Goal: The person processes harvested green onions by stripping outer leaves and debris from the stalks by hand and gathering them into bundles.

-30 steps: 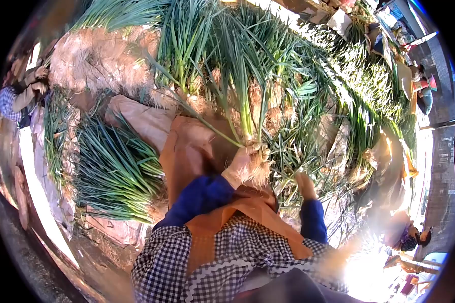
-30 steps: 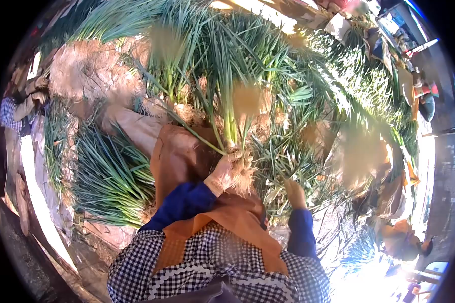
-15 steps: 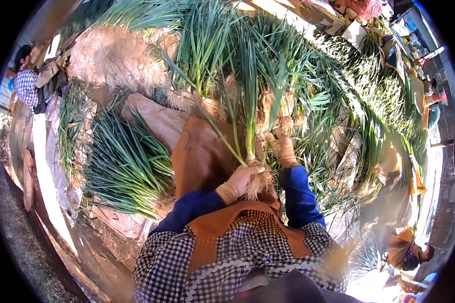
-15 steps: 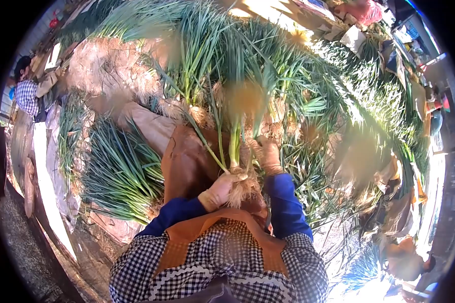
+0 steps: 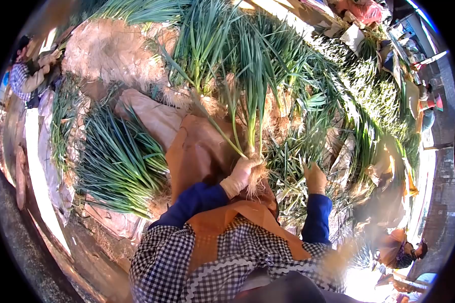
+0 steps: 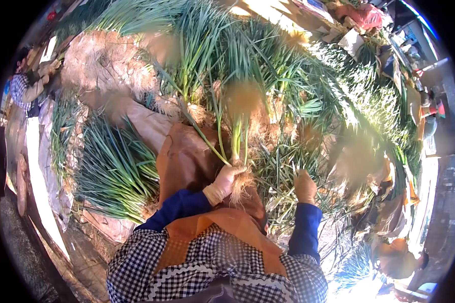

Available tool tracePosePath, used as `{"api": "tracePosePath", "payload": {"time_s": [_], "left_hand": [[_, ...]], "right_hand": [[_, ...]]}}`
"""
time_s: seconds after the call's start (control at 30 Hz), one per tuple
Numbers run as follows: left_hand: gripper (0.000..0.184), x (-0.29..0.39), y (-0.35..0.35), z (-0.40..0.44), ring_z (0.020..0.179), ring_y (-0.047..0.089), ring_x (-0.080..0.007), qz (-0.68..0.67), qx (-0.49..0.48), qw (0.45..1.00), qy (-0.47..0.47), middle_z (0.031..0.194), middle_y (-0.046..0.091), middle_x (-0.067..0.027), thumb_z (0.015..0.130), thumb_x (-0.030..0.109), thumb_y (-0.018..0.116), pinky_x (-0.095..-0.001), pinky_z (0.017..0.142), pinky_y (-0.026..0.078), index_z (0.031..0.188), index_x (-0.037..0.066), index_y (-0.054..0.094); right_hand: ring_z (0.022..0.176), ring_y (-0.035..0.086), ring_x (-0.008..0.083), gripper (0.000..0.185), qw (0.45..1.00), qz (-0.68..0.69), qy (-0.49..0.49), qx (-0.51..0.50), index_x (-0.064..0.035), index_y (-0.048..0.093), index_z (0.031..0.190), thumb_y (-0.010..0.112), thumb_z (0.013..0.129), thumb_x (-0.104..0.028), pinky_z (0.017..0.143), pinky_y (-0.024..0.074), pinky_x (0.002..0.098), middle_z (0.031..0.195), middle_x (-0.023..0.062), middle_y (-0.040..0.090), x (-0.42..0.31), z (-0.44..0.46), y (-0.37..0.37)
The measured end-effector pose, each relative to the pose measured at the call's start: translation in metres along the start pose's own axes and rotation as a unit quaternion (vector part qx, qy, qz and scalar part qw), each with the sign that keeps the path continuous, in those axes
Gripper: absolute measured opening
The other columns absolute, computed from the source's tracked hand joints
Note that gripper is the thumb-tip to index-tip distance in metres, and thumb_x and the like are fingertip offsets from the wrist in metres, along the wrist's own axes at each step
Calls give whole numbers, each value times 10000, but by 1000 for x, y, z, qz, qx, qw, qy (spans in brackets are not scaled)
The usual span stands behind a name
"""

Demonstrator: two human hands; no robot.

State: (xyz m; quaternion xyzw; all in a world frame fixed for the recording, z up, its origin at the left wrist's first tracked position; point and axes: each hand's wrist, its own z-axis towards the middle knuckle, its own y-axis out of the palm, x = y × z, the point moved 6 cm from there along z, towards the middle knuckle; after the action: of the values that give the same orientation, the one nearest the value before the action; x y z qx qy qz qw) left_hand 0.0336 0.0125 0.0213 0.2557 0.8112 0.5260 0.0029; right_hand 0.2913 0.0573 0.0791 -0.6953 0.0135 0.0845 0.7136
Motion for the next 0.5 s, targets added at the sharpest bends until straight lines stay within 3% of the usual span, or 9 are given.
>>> {"api": "tracePosePath", "payload": {"time_s": [0.1, 0.17, 0.2, 0.23, 0.3, 0.33, 0.4, 0.43, 0.5], "left_hand": [[179, -5, -6, 14, 612, 515, -164, 130, -7, 982, 140, 718, 515, -37, 794, -35, 528, -289, 531, 461, 947, 31, 463], [230, -15, -5, 10, 668, 528, -161, 80, -7, 992, 102, 773, 515, -37, 779, -41, 541, -285, 556, 463, 983, 21, 456], [297, -18, -18, 17, 692, 545, -164, 279, 34, 947, 157, 831, 525, -40, 770, -32, 563, -287, 570, 473, 1033, 13, 434], [297, -9, -11, 10, 692, 545, -164, 279, 36, 946, 164, 831, 525, -40, 770, -32, 563, -287, 570, 473, 1033, 13, 434], [348, 6, -3, -3, 752, 572, -174, 560, 137, 802, 156, 886, 538, -51, 782, 27, 596, -280, 617, 498, 1082, -2, 423], [343, -11, -8, 6, 798, 592, -200, 279, 4, 951, 135, 911, 562, -67, 807, 90, 598, -290, 672, 521, 1100, -2, 447], [317, -15, 5, 7, 835, 588, -227, 125, -64, 989, 32, 968, 562, -105, 828, 83, 559, -346, 734, 505, 1115, -8, 460], [299, -22, 20, 1, 872, 584, -253, -34, -128, 988, -75, 1026, 562, -143, 849, 77, 519, -402, 796, 489, 1130, -14, 474], [274, -29, 18, -3, 892, 583, -257, -64, -83, 989, -106, 984, 568, -138, 866, 78, 493, -380, 821, 484, 1112, -43, 484]], "right_hand": [[669, 621, 265, 402, 975, 212, 25, -68, -74, 575, 859, 535, 820, -472, 596, 473, 393, 723, 145, 615, -110, 54, -19], [689, 627, 258, 447, 977, 170, -96, -81, -65, 574, 873, 545, 800, -505, 616, 484, 385, 733, 148, 614, -178, 76, -28], [686, 625, 261, 441, 986, 89, -90, -104, -61, 571, 876, 564, 792, -493, 623, 488, 384, 740, 145, 618, -196, 87, -24], [684, 623, 264, 436, 989, 7, -85, -124, -57, 569, 880, 583, 785, -482, 630, 491, 383, 746, 141, 621, -209, 94, -24], [694, 623, 263, 435, 984, -11, -102, -143, -30, 564, 900, 626, 768, -440, 650, 494, 377, 785, 134, 631, -212, 100, -12], [710, 619, 255, 406, 973, 140, -76, -167, -21, 566, 905, 638, 771, -396, 660, 490, 368, 810, 136, 632, -192, 107, 17], [742, 596, 222, 336, 918, 344, -66, -187, 15, 572, 961, 636, 796, -271, 681, 473, 340, 860, 145, 632, -179, 104, 22], [735, 576, 221, 291, 824, 544, -10, -156, -2, 574, 1018, 609, 816, -208, 675, 463, 341, 874, 148, 628, -174, 94, 27], [695, 569, 218, 285, 791, 607, -7, -84, -32, 589, 1037, 566, 840, -237, 662, 461, 331, 816, 154, 623, -161, 74, 23]]}}
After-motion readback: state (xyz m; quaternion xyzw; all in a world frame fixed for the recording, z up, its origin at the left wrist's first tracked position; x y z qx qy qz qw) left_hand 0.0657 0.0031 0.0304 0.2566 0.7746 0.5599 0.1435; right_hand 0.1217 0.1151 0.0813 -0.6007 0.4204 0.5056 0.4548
